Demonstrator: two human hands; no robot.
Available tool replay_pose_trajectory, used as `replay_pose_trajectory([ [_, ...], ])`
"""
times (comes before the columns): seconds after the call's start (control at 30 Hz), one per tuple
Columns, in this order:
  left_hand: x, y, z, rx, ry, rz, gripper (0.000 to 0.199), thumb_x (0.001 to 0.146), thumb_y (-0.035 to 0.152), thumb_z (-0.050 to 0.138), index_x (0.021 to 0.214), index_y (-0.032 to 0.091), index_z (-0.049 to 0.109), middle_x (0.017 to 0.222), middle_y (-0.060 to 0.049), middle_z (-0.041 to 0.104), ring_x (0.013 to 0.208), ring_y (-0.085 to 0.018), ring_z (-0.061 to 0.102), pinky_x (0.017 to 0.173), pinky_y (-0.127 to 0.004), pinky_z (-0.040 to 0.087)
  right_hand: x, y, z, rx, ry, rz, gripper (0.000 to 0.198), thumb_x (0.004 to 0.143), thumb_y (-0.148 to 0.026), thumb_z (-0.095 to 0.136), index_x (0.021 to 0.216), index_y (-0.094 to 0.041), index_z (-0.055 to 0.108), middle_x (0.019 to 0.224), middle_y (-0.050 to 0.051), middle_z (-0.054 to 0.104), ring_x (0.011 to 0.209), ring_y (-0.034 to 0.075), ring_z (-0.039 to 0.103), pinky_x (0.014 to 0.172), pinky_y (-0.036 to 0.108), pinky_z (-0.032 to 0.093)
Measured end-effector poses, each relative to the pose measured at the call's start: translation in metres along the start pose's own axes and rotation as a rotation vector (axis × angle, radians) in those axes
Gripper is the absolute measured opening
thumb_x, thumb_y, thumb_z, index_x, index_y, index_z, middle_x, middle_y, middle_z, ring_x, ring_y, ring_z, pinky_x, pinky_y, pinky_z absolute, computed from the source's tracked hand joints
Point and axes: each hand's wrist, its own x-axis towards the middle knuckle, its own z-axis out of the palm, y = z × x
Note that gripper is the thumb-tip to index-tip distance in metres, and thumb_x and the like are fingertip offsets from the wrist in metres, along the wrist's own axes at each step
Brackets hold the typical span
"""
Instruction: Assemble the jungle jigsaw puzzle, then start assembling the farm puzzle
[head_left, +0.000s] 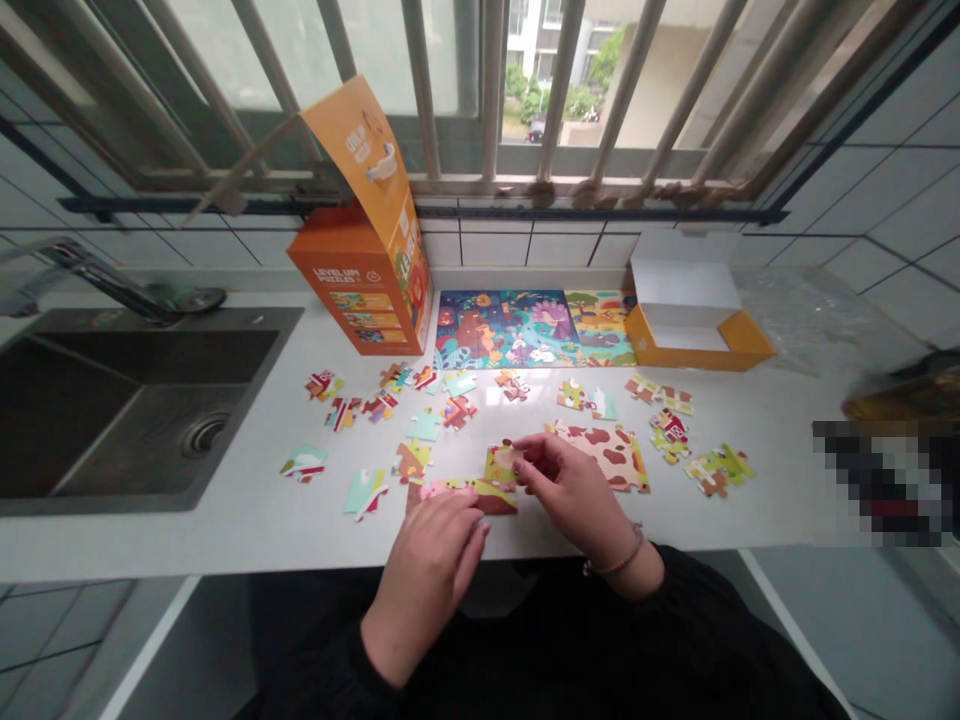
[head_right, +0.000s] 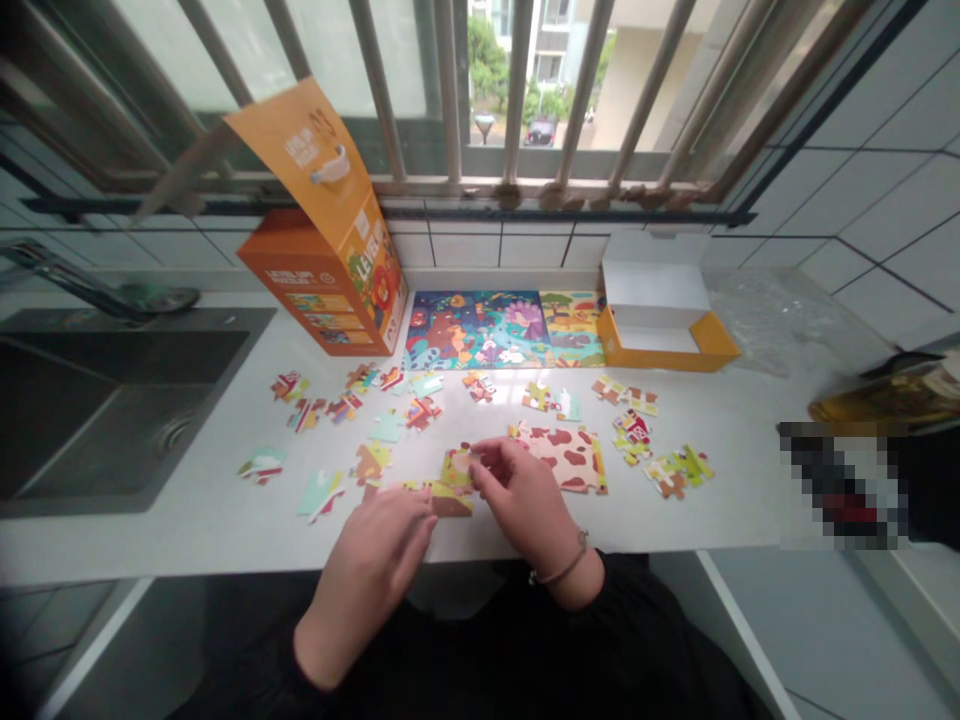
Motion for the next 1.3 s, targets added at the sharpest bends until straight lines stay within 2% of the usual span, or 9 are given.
replay_pose_trajectory([
  [0.1,-0.014,-0.008,0.007,0.150,-0.021,0.208,0.020,0.105,0.017,0.063,0.121,0.022,0.074,0.139,-0.015,0.077,0.130,-0.033,0.073,0.126,-0.064,0.046,0.016,-0.007,0.010,-0.128,-0.040,-0.040,0.018,0.101,-0.032,0.070,0.118,-0.024,0.073,0.101,0.006,0.083,0.088,0.021,0.079,0.081,0.036,0.063],
  [0.27,-0.021,-0.003,0.015,0.157,-0.097,0.296,0.028,0.104,0.013,0.062,0.130,0.017,0.072,0.145,-0.018,0.073,0.136,-0.034,0.070,0.116,-0.054,0.060,0.032,-0.016,0.026,-0.311,-0.095,-0.074,0.013,0.102,-0.023,0.070,0.114,-0.025,0.074,0.095,0.002,0.081,0.085,0.020,0.076,0.080,0.034,0.058],
  [0.4,-0.019,0.000,0.014,0.163,-0.097,0.297,0.023,0.105,0.016,0.063,0.125,0.016,0.074,0.142,-0.018,0.075,0.132,-0.035,0.073,0.114,-0.056,0.061,0.033,-0.010,0.027,-0.404,-0.121,-0.079,0.012,0.101,-0.022,0.069,0.112,-0.026,0.074,0.096,0.002,0.081,0.087,0.021,0.077,0.080,0.034,0.057],
  [0.53,-0.019,-0.002,0.017,0.165,-0.104,0.302,0.024,0.105,0.016,0.064,0.127,0.014,0.073,0.144,-0.019,0.074,0.134,-0.035,0.071,0.114,-0.056,0.062,0.032,-0.006,0.026,-0.374,-0.113,-0.064,0.013,0.100,-0.024,0.071,0.112,-0.025,0.074,0.093,0.001,0.080,0.085,0.020,0.076,0.080,0.033,0.056],
  [0.67,-0.019,0.000,0.024,0.129,-0.170,0.328,0.034,0.105,0.016,0.063,0.139,0.013,0.068,0.151,-0.020,0.069,0.145,-0.036,0.064,0.120,-0.057,0.058,0.034,-0.009,0.034,-0.301,-0.112,-0.053,0.013,0.100,-0.025,0.071,0.113,-0.025,0.074,0.090,0.000,0.079,0.081,0.018,0.074,0.075,0.031,0.054],
  [0.83,-0.019,0.002,0.029,0.103,-0.202,0.333,0.045,0.105,0.017,0.063,0.150,0.014,0.061,0.147,-0.018,0.072,0.142,-0.035,0.066,0.121,-0.059,0.057,0.039,-0.007,0.048,-0.354,-0.135,-0.078,0.015,0.099,-0.018,0.071,0.112,-0.024,0.074,0.088,0.000,0.078,0.081,0.017,0.073,0.076,0.030,0.053],
  [0.97,-0.022,0.001,0.026,0.091,-0.188,0.321,0.039,0.106,0.016,0.061,0.145,0.015,0.064,0.147,-0.017,0.072,0.143,-0.033,0.065,0.122,-0.055,0.057,0.039,-0.002,0.050,-0.389,-0.119,-0.093,0.016,0.097,-0.016,0.072,0.112,-0.023,0.074,0.088,-0.001,0.078,0.080,0.017,0.072,0.077,0.029,0.053],
  [1.1,-0.027,-0.001,0.024,0.144,-0.099,0.251,0.037,0.106,0.012,0.060,0.143,0.011,0.066,0.145,-0.018,0.072,0.144,-0.033,0.065,0.125,-0.052,0.056,0.037,-0.002,0.048,-0.419,-0.113,-0.100,0.012,0.098,-0.018,0.073,0.109,-0.022,0.073,0.084,-0.001,0.075,0.076,0.016,0.070,0.073,0.028,0.051],
  [1.3,-0.024,-0.003,0.019,0.179,-0.132,0.275,0.034,0.107,0.014,0.061,0.140,0.009,0.068,0.141,-0.019,0.074,0.142,-0.033,0.067,0.122,-0.052,0.058,0.040,-0.003,0.047,-0.464,-0.138,-0.124,0.015,0.095,-0.014,0.076,0.108,-0.021,0.073,0.086,-0.001,0.072,0.080,0.017,0.069,0.076,0.029,0.052],
])
